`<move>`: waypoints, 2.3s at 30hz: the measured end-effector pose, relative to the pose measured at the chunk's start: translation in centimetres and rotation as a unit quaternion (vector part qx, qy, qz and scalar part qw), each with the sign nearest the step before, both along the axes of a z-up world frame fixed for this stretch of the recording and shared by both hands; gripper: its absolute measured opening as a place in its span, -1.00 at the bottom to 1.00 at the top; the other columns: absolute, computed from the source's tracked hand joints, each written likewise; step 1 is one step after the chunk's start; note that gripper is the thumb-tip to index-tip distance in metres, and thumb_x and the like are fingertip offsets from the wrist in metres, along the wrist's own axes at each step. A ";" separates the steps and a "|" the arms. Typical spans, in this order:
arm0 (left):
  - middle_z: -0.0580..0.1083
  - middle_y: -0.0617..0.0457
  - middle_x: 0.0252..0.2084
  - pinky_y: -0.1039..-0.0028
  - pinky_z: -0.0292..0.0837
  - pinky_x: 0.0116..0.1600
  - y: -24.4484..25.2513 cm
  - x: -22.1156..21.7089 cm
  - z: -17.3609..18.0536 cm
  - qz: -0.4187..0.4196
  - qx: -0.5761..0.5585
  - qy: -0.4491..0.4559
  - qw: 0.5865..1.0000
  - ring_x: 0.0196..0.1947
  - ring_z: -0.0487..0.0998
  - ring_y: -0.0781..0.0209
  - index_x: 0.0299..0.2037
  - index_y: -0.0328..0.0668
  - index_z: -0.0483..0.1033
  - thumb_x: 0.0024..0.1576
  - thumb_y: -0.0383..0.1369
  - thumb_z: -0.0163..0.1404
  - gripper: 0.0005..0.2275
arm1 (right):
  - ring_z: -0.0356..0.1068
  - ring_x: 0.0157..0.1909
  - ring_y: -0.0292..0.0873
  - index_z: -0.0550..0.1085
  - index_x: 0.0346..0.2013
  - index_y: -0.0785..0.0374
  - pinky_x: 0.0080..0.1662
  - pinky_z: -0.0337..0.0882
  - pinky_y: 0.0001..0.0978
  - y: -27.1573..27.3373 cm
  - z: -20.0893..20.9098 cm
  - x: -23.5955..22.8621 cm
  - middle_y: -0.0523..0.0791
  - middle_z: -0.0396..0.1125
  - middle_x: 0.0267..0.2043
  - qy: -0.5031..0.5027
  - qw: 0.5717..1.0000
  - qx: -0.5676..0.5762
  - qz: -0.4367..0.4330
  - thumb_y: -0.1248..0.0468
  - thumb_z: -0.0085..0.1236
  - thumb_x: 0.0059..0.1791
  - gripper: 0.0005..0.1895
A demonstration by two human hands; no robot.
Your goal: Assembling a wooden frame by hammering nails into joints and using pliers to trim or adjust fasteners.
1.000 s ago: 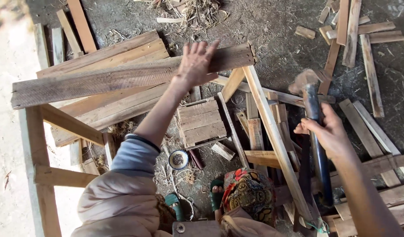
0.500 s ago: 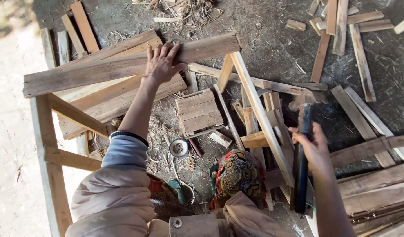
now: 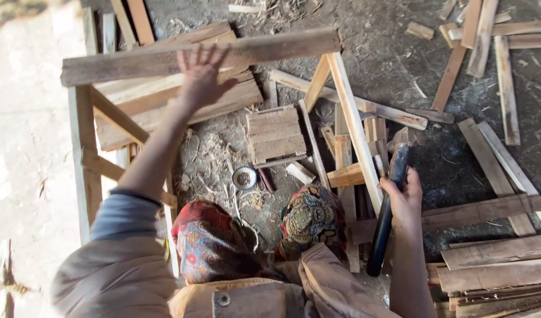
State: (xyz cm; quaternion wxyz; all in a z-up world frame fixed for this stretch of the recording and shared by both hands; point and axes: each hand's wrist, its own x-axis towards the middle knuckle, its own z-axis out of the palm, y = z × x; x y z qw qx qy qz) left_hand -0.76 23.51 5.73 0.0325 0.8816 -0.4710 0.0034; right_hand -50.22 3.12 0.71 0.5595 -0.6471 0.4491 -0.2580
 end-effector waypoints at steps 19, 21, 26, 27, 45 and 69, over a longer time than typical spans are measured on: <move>0.43 -0.44 0.06 0.04 0.55 -0.03 38.1 -7.4 -4.6 0.394 -0.176 0.144 0.890 0.20 0.43 -0.36 0.50 -0.33 -0.22 0.39 -0.05 -0.22 -0.34 | 0.39 -0.02 -0.27 0.31 0.23 0.16 0.07 0.48 -0.52 1.3 -4.0 -3.7 -0.10 0.34 0.09 -0.061 0.993 -0.098 0.021 0.51 0.09 0.09 -0.56; 0.54 -0.39 -0.15 0.21 0.67 -0.25 37.9 -6.1 -5.1 0.370 -0.192 0.130 0.900 0.22 0.44 -0.34 0.49 -0.40 -0.18 0.40 -0.07 -0.26 -0.37 | 0.44 -0.02 -0.23 0.25 0.29 0.25 0.06 0.59 -0.52 1.7 -3.6 -4.6 0.03 0.32 0.18 -0.075 0.989 -0.123 0.024 0.58 0.02 0.18 -0.58; 0.50 -0.10 -0.27 0.33 0.39 -0.61 37.6 -6.9 -8.4 0.386 -0.150 0.054 0.908 -0.56 0.49 0.11 0.49 -0.23 -0.15 0.43 -0.06 -0.56 -0.48 | 0.38 -0.14 -0.41 0.27 0.21 0.08 -0.01 0.46 -0.76 1.7 -4.5 -9.1 -0.15 0.40 0.06 -0.099 0.994 -0.040 -0.025 0.45 0.07 0.10 -0.59; 0.50 -0.10 -0.27 0.33 0.39 -0.61 38.0 -7.3 -7.9 0.371 -0.149 0.061 0.915 -0.56 0.49 0.11 0.49 -0.23 -0.15 0.43 -0.06 -0.56 -0.48 | 0.38 -0.14 -0.41 0.27 0.21 0.08 -0.01 0.46 -0.76 2.4 -4.9 -9.3 -0.15 0.40 0.06 -0.095 0.994 -0.043 -0.042 0.45 0.07 0.10 -0.59; 0.35 0.02 -0.66 0.32 0.28 -0.72 35.4 -7.9 -8.5 0.354 -0.090 -0.026 0.931 -0.84 0.31 0.13 -0.19 -0.23 0.10 0.60 -0.21 -0.34 -0.68 | 0.46 -0.28 -0.30 0.32 0.08 0.31 -0.14 0.59 -0.49 3.5 -13.5 -16.0 -0.05 0.38 -0.26 -0.103 0.962 0.160 -0.197 0.45 0.13 -0.05 -0.59; 0.48 -0.19 -0.46 0.16 0.46 -0.58 36.7 -7.6 -7.1 0.356 -0.079 -0.004 0.931 -0.66 0.50 -0.07 -0.02 -0.34 0.12 0.19 -0.60 -0.02 -0.73 | 0.42 -0.32 -0.11 0.38 0.04 0.47 -0.19 0.41 -0.34 5.0 -27.5 -15.6 0.03 0.42 -0.22 0.178 0.975 0.013 -0.130 0.33 0.15 -0.17 -0.50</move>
